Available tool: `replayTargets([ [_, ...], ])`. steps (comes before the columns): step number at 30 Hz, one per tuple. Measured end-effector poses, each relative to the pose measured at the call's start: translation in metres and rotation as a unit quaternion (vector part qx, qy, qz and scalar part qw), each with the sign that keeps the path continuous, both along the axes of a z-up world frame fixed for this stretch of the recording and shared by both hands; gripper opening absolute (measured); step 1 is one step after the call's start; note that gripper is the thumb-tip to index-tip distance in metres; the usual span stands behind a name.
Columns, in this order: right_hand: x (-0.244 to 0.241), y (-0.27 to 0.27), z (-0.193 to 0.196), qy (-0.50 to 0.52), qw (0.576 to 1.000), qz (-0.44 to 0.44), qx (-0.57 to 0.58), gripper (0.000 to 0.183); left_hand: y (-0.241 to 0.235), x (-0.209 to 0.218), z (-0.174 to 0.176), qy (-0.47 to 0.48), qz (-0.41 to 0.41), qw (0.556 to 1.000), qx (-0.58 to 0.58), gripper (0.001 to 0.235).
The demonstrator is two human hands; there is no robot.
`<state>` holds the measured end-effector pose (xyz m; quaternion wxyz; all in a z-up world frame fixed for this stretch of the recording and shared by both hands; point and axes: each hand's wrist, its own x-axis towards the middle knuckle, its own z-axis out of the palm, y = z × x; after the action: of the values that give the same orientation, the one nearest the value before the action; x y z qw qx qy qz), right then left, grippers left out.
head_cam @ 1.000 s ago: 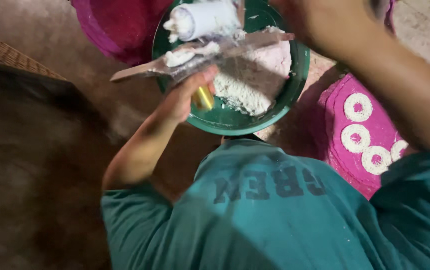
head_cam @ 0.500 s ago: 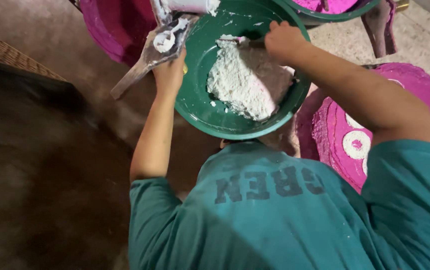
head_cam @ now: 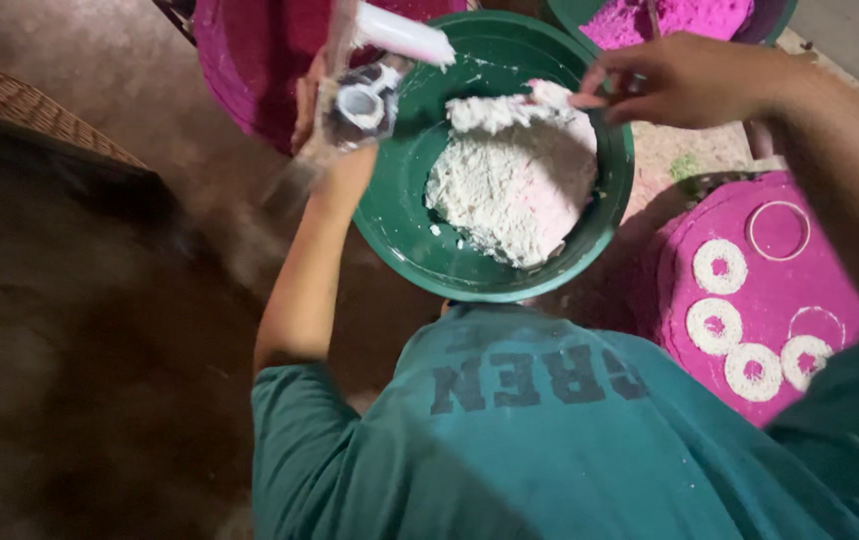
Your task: The person scoops white and pink powders into a handheld press, then uses a hammer to strike the press and form ring-shaped items on a pink glittery mat. The person repeats this process, alternating between white and pink powders, and arranges the finished items on the mat.
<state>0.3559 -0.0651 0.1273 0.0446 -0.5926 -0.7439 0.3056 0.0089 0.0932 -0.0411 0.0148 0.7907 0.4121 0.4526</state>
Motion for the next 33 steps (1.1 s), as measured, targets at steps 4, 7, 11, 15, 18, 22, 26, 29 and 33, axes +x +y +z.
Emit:
replayTargets([
  [4, -0.01, -0.029, 0.042, -0.018, 0.963, -0.156, -0.217, 0.042, -0.033, 0.014, 0.026, 0.077, -0.106, 0.986, -0.106, 0.063],
  [7, -0.041, -0.023, 0.034, 0.02, 0.995, -0.026, -0.09, 0.033, -0.055, 0.02, 0.037, 0.122, -0.154, 0.968, -0.153, 0.067],
  [11, -0.102, -0.017, 0.008, -0.153, 0.988, 0.002, -0.022, 0.038, -0.071, 0.035, 0.034, 0.075, -0.23, 0.958, -0.155, 0.073],
  [15, -0.133, -0.06, -0.008, -0.428, 0.818, 0.203, 0.326, 0.042, -0.074, 0.039, 0.028, 0.143, -0.303, 0.941, 0.046, 0.078],
  [18, -0.111, -0.084, 0.013, -0.327, 0.891, 0.139, 0.283, 0.038, -0.072, 0.027, 0.029, 0.063, -0.297, 0.913, -0.271, 0.064],
  [22, -0.089, -0.092, 0.047, -0.157, 0.951, 0.018, 0.267, 0.064, -0.066, 0.025, 0.032, -0.092, -0.222, 0.91, -0.338, 0.048],
  [26, -0.123, -0.061, -0.005, 0.101, 0.954, -0.073, 0.273, 0.072, -0.079, 0.044, 0.019, -0.164, -0.244, 0.929, -0.224, 0.058],
  [29, -0.135, -0.066, -0.051, 0.035, 0.946, -0.118, 0.299, 0.074, -0.075, 0.049, 0.004, -0.191, -0.262, 0.913, -0.246, 0.048],
  [33, -0.117, -0.099, -0.055, 0.041, 0.959, -0.14, 0.242, 0.069, -0.05, 0.031, -0.004, -0.2, -0.276, 0.905, -0.254, 0.04],
])
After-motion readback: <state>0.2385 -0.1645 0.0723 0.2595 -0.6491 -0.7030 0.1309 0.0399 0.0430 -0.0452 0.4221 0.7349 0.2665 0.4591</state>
